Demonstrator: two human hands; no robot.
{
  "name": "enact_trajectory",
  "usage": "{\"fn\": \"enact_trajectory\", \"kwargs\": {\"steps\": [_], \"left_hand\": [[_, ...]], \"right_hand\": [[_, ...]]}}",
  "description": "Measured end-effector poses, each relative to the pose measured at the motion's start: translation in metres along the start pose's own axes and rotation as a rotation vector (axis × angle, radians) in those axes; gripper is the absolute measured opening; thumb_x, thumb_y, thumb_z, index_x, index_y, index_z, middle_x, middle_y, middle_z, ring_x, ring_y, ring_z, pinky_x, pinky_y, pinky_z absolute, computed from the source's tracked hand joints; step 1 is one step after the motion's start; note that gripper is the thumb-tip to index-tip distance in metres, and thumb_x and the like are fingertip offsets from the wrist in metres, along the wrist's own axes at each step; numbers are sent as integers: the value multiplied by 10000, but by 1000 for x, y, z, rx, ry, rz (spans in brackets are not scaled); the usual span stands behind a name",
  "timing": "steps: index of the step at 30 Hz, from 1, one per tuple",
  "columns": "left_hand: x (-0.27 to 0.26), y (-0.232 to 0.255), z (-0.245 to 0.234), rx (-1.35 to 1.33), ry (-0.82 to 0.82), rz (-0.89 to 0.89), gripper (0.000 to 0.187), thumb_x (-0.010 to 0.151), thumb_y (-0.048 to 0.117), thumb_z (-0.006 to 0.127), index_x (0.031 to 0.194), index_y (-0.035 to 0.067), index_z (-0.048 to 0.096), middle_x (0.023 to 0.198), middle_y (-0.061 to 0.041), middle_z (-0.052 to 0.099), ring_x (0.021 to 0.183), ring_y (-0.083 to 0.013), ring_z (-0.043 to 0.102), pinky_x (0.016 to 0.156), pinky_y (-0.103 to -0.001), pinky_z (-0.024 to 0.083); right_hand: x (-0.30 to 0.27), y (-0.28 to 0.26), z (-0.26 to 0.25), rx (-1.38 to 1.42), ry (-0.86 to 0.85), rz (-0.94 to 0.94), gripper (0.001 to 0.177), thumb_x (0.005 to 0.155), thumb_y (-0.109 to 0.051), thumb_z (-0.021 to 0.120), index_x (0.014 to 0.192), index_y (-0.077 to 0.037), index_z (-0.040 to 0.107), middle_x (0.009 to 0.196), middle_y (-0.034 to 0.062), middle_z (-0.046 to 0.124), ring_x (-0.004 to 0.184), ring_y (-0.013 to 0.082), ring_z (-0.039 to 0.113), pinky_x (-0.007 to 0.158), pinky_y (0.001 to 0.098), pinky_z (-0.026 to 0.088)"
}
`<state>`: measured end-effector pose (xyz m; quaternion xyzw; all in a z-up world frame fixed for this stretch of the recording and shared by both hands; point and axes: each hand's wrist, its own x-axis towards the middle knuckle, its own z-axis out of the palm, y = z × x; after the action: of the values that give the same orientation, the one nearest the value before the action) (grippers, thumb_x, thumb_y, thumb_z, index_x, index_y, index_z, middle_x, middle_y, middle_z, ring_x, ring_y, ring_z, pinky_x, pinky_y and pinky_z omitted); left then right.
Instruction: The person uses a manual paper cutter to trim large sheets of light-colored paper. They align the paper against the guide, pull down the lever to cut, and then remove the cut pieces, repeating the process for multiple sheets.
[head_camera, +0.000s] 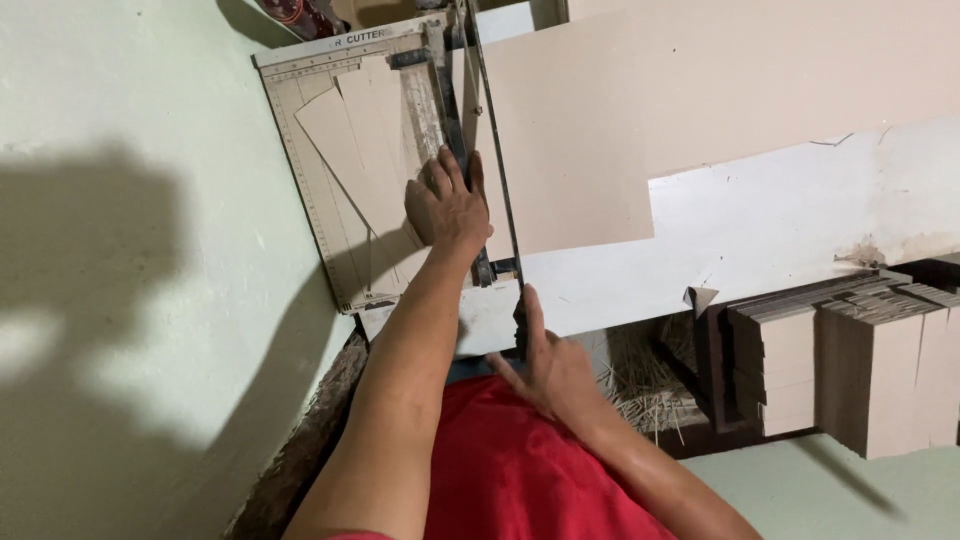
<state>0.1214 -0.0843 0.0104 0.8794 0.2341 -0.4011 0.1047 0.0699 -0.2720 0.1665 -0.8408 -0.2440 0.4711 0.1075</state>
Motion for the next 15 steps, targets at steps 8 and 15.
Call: {"fn": "enact_trajectory", "kwargs": {"steps": [8,15], "left_hand": [[12,-2,16,-96,74,29,1156,833,352,825,1642,135,28,1629,-328,-71,1505,-514,-26,1146,-757,90],[-11,-11,14,-6,295,200,691,975,411,619,1570,197,340,1690,-206,95,1556,-411,-10,1212,-648,-24]], "right_hand": [[85,98,145,-206,120,73,967,968,-287,559,1671,-168,-94,1188,221,674,878,452,746,759,542,613],[-13,24,1,399,2,65,978,900,-458,606,1651,-182,45,1037,279,749,837,480,752,744,546,591]]}}
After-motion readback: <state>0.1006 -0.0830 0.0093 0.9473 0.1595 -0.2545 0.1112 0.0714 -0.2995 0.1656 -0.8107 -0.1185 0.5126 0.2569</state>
